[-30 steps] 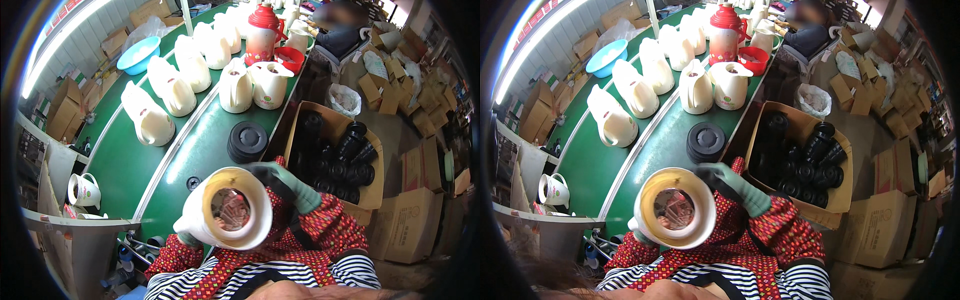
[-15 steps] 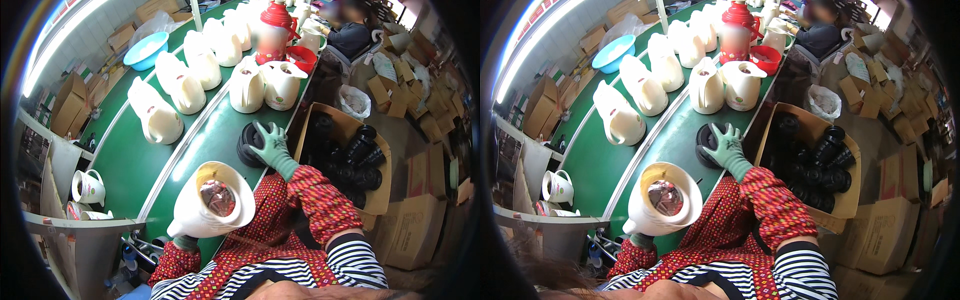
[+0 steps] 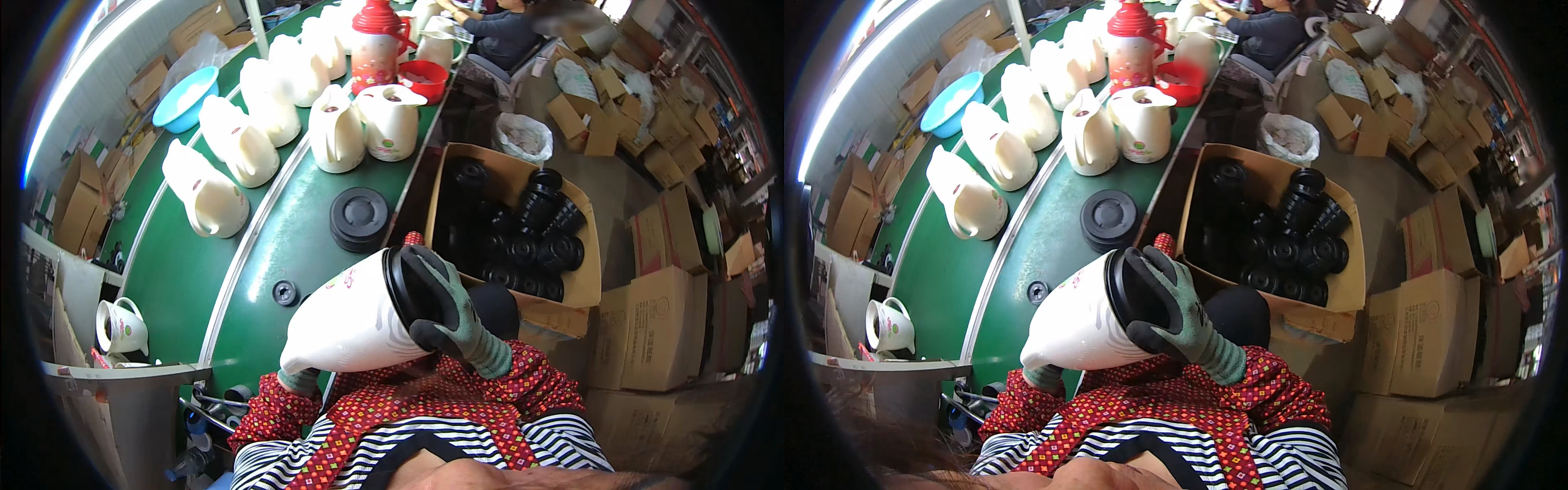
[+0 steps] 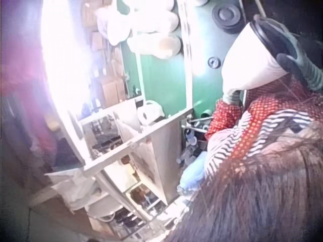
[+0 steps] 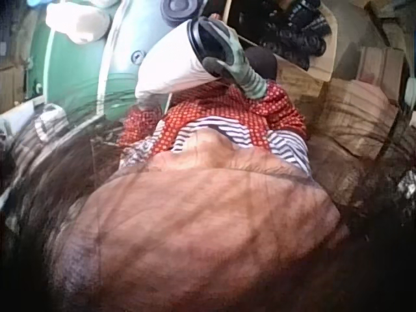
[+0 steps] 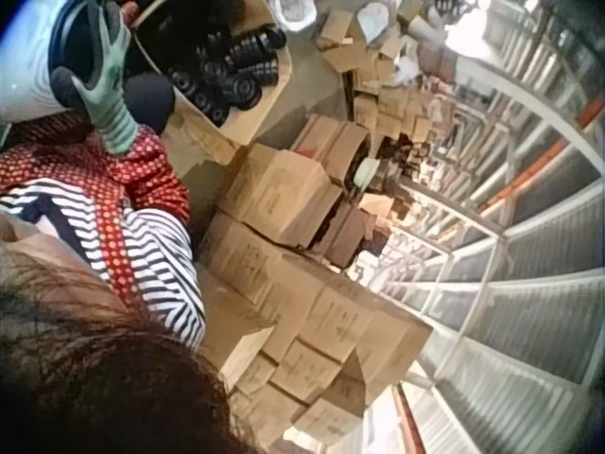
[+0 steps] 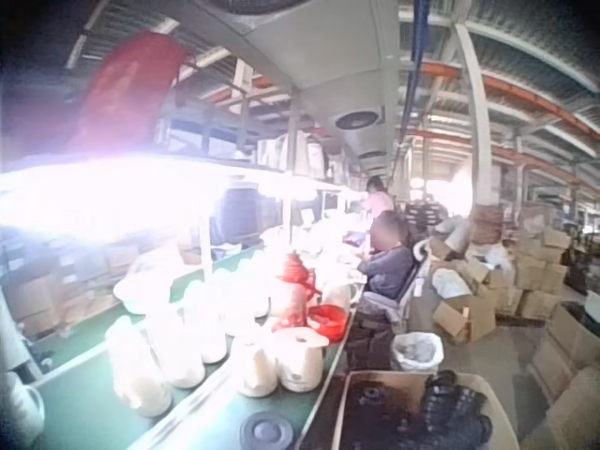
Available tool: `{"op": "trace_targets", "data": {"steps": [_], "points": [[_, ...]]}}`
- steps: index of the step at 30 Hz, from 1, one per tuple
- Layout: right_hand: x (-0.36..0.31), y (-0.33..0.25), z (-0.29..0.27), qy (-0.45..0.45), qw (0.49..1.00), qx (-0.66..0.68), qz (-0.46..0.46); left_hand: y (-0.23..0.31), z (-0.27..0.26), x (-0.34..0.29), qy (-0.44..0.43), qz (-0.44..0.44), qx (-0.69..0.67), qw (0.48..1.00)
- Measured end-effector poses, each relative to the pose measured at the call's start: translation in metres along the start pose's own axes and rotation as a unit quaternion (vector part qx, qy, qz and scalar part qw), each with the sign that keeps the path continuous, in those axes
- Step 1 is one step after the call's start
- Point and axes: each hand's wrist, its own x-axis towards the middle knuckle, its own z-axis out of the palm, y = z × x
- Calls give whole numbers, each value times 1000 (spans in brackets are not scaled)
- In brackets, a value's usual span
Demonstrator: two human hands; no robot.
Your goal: The person repeatedly picks up white plastic kettles from a conveyor belt, inserts black lids, and secures them with a metal tool. The person then places the assembled kettles back onto the belt. The process is repeated for multiple units.
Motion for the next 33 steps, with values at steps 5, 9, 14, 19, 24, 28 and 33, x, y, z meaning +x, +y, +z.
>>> {"op": "trace_targets", "data": {"steps": [5,9,14,19,24,28,33], "points": [[-21,-2,-15,60,998,20,-8,-7,18,13,-32,-17,14,999],[-29,-12,-37,116,991,-40,-47,-12,30,18,-47,-25,24,998],[-37,-18,-43,135,990,41,-14,-17,38,19,-54,-33,29,998],[-47,-10,-38,115,991,62,-23,-23,40,21,-36,-24,30,999],[-47,-15,-37,127,983,135,-11,-24,36,19,25,30,26,999],[-49,13,-34,86,851,490,167,-1,41,25,82,281,456,840],[-39,-7,-62,38,826,457,327,34,49,23,-31,387,569,725]]}}
